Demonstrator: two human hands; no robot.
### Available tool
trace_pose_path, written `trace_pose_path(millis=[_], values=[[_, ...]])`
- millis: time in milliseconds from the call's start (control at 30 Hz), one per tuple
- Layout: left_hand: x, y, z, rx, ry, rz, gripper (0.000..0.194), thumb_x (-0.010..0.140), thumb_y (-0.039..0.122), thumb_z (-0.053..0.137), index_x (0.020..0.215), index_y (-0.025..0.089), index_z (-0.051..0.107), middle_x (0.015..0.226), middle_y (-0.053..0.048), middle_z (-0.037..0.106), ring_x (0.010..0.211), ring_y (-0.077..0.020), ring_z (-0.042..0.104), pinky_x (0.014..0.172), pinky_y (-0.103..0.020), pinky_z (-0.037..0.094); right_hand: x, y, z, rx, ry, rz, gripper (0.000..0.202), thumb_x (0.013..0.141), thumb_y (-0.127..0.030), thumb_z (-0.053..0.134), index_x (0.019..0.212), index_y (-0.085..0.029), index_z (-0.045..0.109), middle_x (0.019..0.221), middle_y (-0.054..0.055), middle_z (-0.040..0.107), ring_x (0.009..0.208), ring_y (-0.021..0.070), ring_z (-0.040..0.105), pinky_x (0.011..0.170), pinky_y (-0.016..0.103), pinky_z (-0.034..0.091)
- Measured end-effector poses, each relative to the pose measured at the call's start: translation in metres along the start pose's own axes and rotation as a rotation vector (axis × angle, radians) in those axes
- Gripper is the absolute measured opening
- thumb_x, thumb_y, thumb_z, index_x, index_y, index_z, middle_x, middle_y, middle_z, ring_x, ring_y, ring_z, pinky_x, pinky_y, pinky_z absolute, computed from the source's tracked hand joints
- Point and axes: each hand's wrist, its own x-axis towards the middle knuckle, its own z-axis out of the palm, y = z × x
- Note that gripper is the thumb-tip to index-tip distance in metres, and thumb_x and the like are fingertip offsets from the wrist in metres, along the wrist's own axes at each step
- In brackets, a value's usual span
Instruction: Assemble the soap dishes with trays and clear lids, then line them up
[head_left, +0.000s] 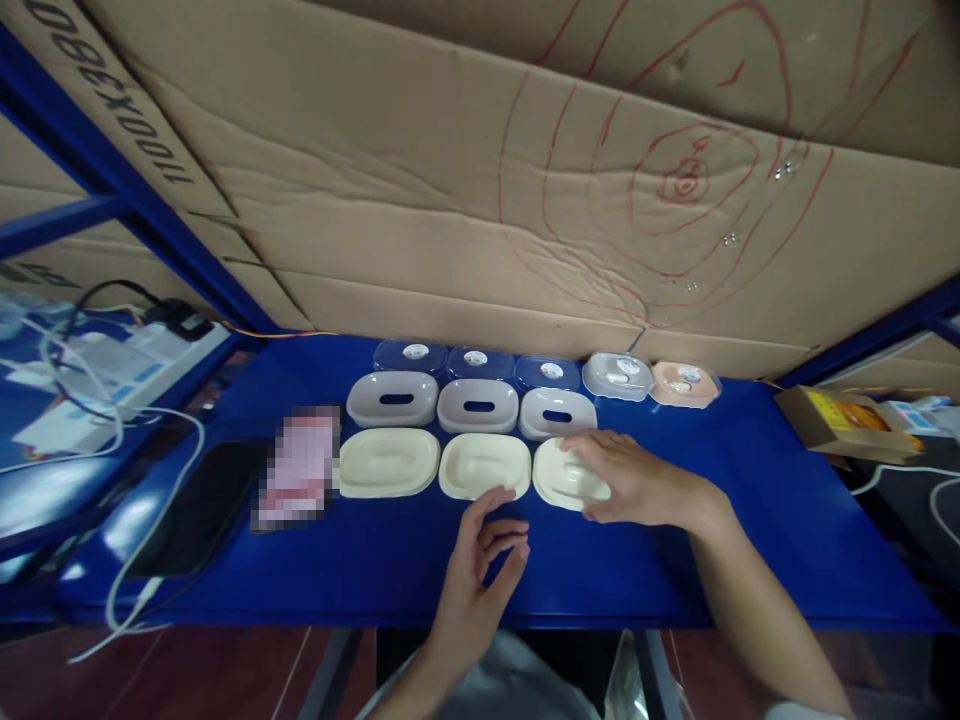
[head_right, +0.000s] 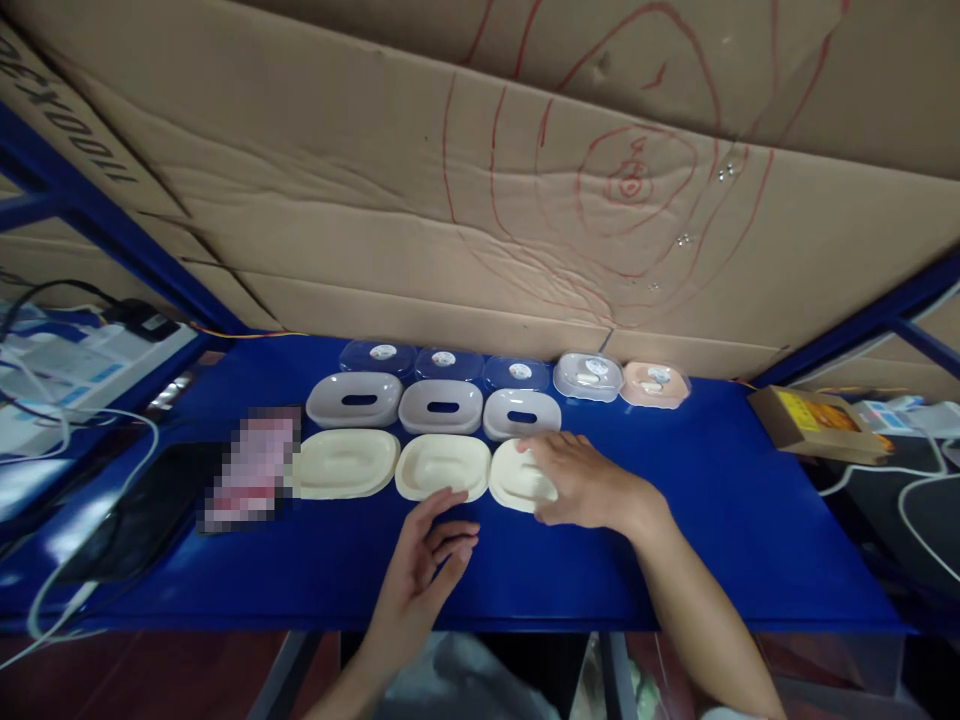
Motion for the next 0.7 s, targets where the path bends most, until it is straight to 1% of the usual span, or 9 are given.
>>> trace_pose_path(millis=[33, 100, 167, 233, 300, 333, 467, 600, 700], values=[[-0.005, 0.002, -0.004, 0.12, 0.0, 0.053, 0.041, 0.104, 0.038, 0.069, 0.143, 0.031, 0.06, 0.142, -0.012, 0.064, 0.109, -0.0217, 0.074, 0.096, -0.036, 0.063, -0.005, 0.005, 0.006, 0.002, 0.023, 0.026, 0.082, 0.082, -0.032, 0.08, 0.157, -0.027, 0.047, 0.166, 0.014, 0.048, 0.151, 0.039, 0.047, 0.124, 0.06, 0.038], [-0.013, 0.006, -0.014, 0.359, -0.029, 0.17, 0.03, 0.105, 0.033, 0.065, 0.134, 0.028, 0.068, 0.133, -0.011, 0.068, 0.102, -0.0204, 0.074, 0.088, -0.032, 0.064, -0.014, 0.011, 0.022, 0.008, 0.082, 0.041, 0.081, 0.085, -0.029, 0.076, 0.16, -0.029, 0.044, 0.171, 0.013, 0.043, 0.155, 0.0373, 0.043, 0.125, 0.059, 0.038], [-0.016, 0.012, -0.024, 0.565, -0.074, 0.287, 0.027, 0.104, 0.027, 0.065, 0.129, 0.029, 0.072, 0.132, -0.011, 0.069, 0.105, -0.0218, 0.074, 0.092, -0.033, 0.064, -0.02, 0.014, 0.04, -0.001, 0.153, 0.043, 0.082, 0.087, -0.025, 0.074, 0.163, -0.03, 0.041, 0.174, 0.014, 0.038, 0.161, 0.0359, 0.036, 0.128, 0.059, 0.035], [-0.015, 0.016, -0.031, 0.702, -0.106, 0.386, 0.028, 0.101, 0.023, 0.067, 0.128, 0.03, 0.074, 0.134, -0.01, 0.07, 0.111, -0.0236, 0.075, 0.098, -0.034, 0.063, -0.021, 0.013, 0.055, -0.018, 0.213, 0.033, 0.082, 0.089, -0.021, 0.072, 0.164, -0.029, 0.041, 0.177, 0.015, 0.033, 0.165, 0.0353, 0.03, 0.13, 0.06, 0.033], [-0.011, 0.017, -0.035, 0.768, -0.105, 0.459, 0.029, 0.1, 0.021, 0.067, 0.127, 0.03, 0.074, 0.133, -0.01, 0.072, 0.112, -0.0241, 0.076, 0.099, -0.034, 0.063, -0.02, 0.012, 0.066, -0.024, 0.252, 0.003, 0.077, 0.092, -0.021, 0.069, 0.164, -0.03, 0.043, 0.179, 0.014, 0.03, 0.166, 0.0355, 0.027, 0.131, 0.062, 0.032], [-0.009, 0.016, -0.036, 0.789, -0.101, 0.473, 0.028, 0.1, 0.021, 0.067, 0.127, 0.029, 0.075, 0.133, -0.01, 0.072, 0.111, -0.0239, 0.076, 0.098, -0.033, 0.063, -0.02, 0.011, 0.069, -0.021, 0.263, -0.015, 0.074, 0.094, -0.021, 0.068, 0.164, -0.03, 0.044, 0.179, 0.013, 0.029, 0.167, 0.0353, 0.026, 0.132, 0.064, 0.031], [-0.005, 0.007, -0.034, 0.853, -0.121, 0.476, 0.028, 0.101, 0.022, 0.065, 0.125, 0.028, 0.077, 0.132, -0.01, 0.074, 0.108, -0.0239, 0.077, 0.098, -0.034, 0.064, -0.023, 0.013, 0.074, -0.017, 0.324, -0.062, 0.06, 0.104, -0.029, 0.061, 0.162, -0.035, 0.047, 0.18, 0.008, 0.03, 0.167, 0.0325, 0.026, 0.133, 0.066, 0.029], [-0.005, 0.0, -0.034, 0.893, -0.188, 0.504, 0.03, 0.099, 0.021, 0.068, 0.126, 0.03, 0.077, 0.131, -0.009, 0.075, 0.106, -0.0246, 0.077, 0.097, -0.035, 0.063, -0.034, 0.019, 0.086, -0.006, 0.403, -0.028, 0.052, 0.106, -0.039, 0.06, 0.158, -0.039, 0.05, 0.176, 0.005, 0.038, 0.165, 0.033, 0.032, 0.13, 0.065, 0.037], [-0.004, -0.001, -0.036, 0.884, -0.205, 0.485, 0.028, 0.1, 0.021, 0.067, 0.125, 0.03, 0.077, 0.129, -0.009, 0.076, 0.109, -0.0248, 0.076, 0.097, -0.035, 0.062, -0.039, 0.021, 0.093, 0.036, 0.418, -0.04, 0.048, 0.109, -0.039, 0.056, 0.156, -0.04, 0.051, 0.174, 0.005, 0.04, 0.163, 0.0314, 0.036, 0.128, 0.062, 0.041]])
